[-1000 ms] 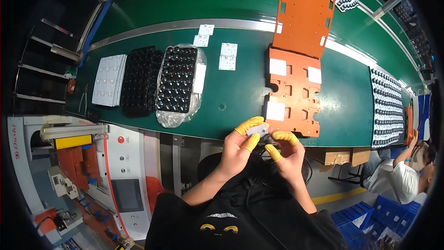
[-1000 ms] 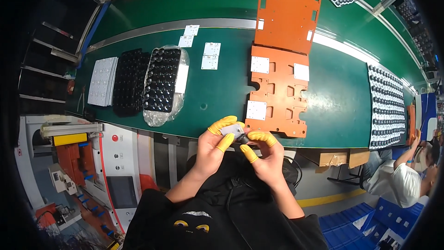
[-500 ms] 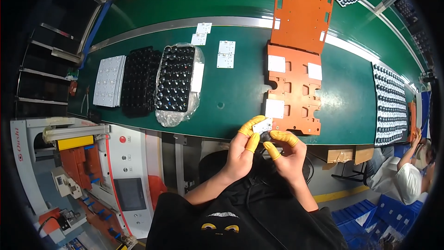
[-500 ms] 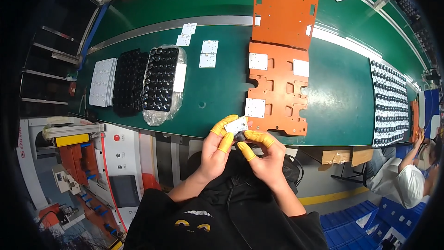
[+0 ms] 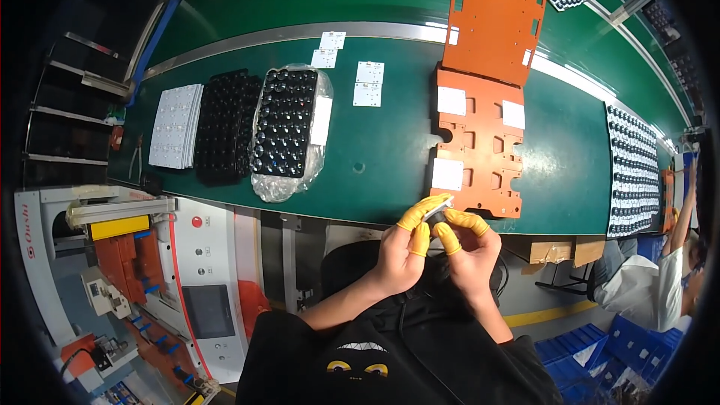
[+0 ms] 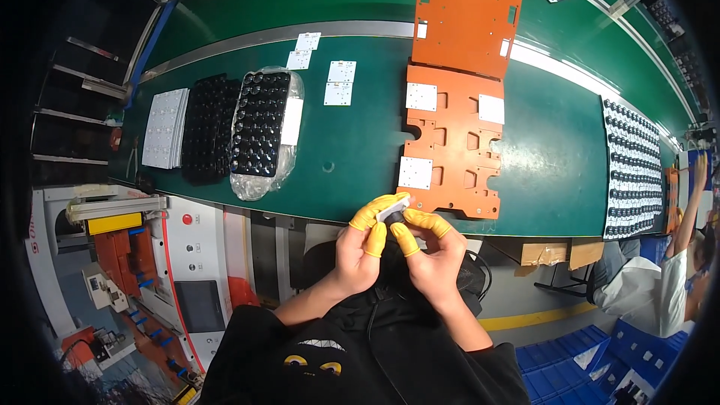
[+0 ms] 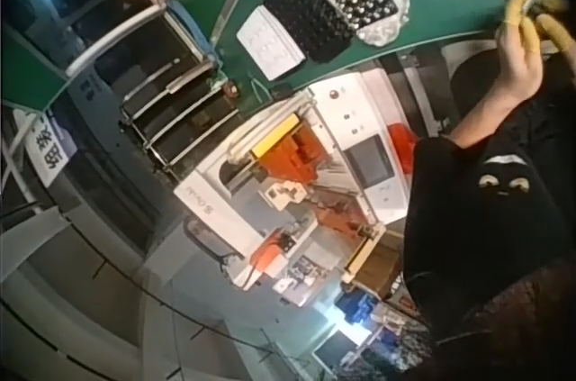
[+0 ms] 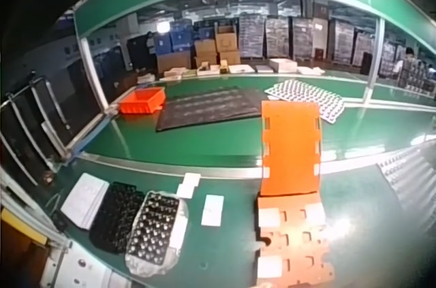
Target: Assembling small electronic components into an orange fixture tray at a production line workstation.
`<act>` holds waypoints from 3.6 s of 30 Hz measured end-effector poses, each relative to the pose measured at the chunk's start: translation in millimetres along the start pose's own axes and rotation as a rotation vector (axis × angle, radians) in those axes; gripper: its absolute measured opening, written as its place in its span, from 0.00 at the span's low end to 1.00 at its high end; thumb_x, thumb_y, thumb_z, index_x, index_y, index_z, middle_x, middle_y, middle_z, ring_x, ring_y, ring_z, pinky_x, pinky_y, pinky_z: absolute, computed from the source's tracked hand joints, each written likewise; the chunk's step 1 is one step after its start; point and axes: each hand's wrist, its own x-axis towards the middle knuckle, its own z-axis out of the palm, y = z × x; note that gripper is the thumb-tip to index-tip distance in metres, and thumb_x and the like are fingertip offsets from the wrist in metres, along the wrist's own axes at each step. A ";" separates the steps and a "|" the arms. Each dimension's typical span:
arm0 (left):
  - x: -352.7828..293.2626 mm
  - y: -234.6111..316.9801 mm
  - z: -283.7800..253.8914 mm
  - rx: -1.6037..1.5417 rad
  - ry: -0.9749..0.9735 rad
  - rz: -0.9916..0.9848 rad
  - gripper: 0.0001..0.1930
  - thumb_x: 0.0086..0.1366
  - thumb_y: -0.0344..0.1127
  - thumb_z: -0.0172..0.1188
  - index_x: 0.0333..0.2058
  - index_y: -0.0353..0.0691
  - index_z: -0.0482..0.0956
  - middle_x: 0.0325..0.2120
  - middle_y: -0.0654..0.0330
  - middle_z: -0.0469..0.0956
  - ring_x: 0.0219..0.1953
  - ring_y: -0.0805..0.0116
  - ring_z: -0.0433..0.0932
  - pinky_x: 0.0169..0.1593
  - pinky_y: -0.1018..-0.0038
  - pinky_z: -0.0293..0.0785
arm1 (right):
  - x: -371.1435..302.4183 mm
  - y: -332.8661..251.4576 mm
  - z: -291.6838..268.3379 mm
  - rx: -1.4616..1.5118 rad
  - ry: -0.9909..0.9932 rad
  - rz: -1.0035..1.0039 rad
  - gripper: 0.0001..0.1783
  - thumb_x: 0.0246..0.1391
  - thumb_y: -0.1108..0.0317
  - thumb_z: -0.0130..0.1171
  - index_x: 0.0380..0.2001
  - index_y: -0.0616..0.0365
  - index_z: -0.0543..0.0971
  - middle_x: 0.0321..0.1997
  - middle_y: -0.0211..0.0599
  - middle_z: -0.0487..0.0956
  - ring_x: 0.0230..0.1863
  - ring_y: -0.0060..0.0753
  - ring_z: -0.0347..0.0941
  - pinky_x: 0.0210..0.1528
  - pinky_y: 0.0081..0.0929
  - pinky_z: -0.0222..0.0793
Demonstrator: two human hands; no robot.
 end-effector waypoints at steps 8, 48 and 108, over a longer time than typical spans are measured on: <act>1.8 2.0 -3.5 0.027 -0.103 -0.038 0.25 0.65 0.15 0.46 0.61 0.28 0.57 0.57 0.43 0.67 0.60 0.56 0.68 0.59 0.66 0.68 | 8.5 -13.6 -6.9 0.075 -0.035 0.027 0.09 0.51 0.81 0.63 0.37 0.70 0.80 0.33 0.37 0.79 0.32 0.23 0.76 0.37 0.20 0.73; 131.3 -53.9 -17.9 0.535 0.166 -0.104 0.11 0.61 0.31 0.62 0.28 0.26 0.76 0.15 0.53 0.77 0.16 0.76 0.72 0.21 0.73 0.66 | 75.4 10.1 -75.5 0.180 0.020 0.059 0.06 0.60 0.73 0.55 0.34 0.67 0.76 0.26 0.37 0.78 0.27 0.27 0.76 0.30 0.23 0.75; 20.6 -32.4 -93.9 0.989 0.404 0.221 0.12 0.50 0.26 0.63 0.36 0.34 0.76 0.33 0.56 0.77 0.41 0.57 0.73 0.47 0.64 0.64 | 179.0 18.7 254.3 -1.239 -0.480 -0.841 0.08 0.52 0.75 0.50 0.36 0.68 0.72 0.36 0.49 0.73 0.26 0.49 0.79 0.25 0.37 0.77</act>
